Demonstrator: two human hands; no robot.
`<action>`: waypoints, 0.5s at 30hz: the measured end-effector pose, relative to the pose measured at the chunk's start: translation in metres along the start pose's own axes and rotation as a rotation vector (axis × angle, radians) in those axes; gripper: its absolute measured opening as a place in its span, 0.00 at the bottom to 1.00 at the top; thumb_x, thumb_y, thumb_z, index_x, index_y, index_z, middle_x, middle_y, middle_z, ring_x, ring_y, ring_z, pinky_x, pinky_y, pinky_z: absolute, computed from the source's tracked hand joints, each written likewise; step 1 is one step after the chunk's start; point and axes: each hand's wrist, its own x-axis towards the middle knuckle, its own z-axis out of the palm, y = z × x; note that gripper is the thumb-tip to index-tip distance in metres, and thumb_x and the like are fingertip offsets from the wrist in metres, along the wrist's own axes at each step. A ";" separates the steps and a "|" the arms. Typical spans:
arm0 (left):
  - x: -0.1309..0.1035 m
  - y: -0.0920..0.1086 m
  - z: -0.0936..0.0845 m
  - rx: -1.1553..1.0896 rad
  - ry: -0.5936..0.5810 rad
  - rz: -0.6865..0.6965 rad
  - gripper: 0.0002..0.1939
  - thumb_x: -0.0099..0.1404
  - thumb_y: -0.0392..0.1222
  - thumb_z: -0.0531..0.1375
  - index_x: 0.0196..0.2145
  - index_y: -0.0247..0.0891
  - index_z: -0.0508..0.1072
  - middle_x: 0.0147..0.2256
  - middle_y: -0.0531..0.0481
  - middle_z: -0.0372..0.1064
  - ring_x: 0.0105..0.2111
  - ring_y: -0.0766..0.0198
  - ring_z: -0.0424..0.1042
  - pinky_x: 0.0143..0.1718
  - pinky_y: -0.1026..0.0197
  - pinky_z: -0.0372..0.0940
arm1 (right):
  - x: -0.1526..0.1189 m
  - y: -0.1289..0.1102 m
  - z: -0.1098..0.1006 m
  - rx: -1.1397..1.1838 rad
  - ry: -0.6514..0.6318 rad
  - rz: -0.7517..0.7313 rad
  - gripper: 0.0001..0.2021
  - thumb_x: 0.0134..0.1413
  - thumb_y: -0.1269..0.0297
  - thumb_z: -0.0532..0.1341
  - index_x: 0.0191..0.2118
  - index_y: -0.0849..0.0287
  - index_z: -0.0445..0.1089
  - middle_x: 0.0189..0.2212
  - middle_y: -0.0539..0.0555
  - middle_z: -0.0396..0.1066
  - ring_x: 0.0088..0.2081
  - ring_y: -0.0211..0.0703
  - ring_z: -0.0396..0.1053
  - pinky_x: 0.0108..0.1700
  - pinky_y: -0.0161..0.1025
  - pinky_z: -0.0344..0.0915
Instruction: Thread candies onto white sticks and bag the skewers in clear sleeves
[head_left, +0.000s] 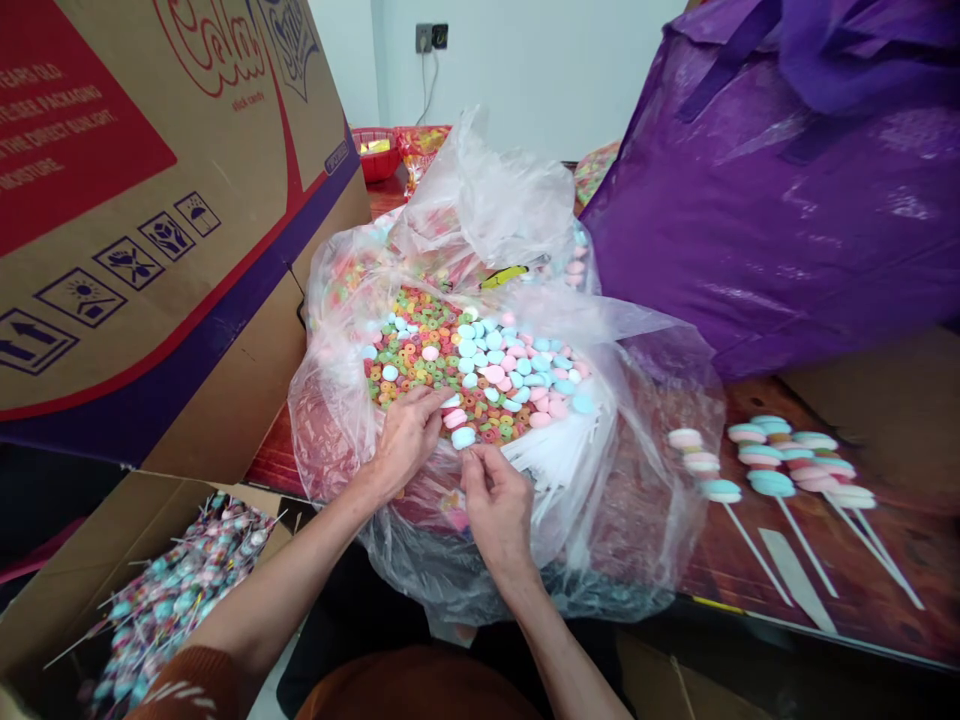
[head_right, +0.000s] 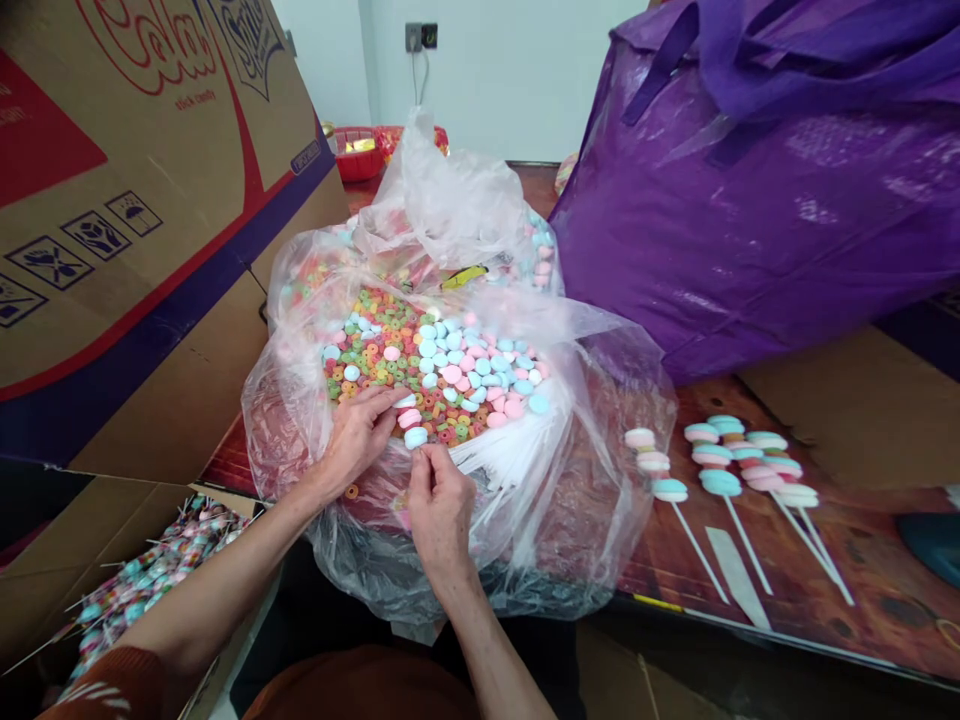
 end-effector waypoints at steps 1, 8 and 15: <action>-0.001 0.001 0.001 0.000 0.007 -0.001 0.20 0.65 0.29 0.53 0.49 0.39 0.79 0.41 0.45 0.77 0.39 0.61 0.75 0.42 0.61 0.69 | 0.000 0.000 0.001 0.007 0.002 -0.002 0.14 0.63 0.57 0.54 0.29 0.58 0.68 0.18 0.44 0.61 0.22 0.35 0.58 0.27 0.33 0.55; -0.005 0.003 0.002 -0.037 -0.012 -0.003 0.24 0.64 0.27 0.51 0.52 0.37 0.76 0.44 0.43 0.75 0.43 0.60 0.74 0.45 0.59 0.69 | 0.004 0.002 0.012 0.026 -0.011 0.007 0.15 0.63 0.57 0.53 0.28 0.57 0.66 0.18 0.45 0.60 0.22 0.36 0.58 0.27 0.34 0.55; -0.004 -0.003 0.001 -0.162 -0.023 -0.050 0.22 0.66 0.30 0.51 0.53 0.36 0.76 0.48 0.42 0.75 0.47 0.58 0.74 0.52 0.55 0.67 | 0.021 -0.003 0.012 0.044 0.031 0.031 0.13 0.60 0.57 0.54 0.28 0.58 0.67 0.19 0.46 0.62 0.23 0.37 0.59 0.28 0.35 0.57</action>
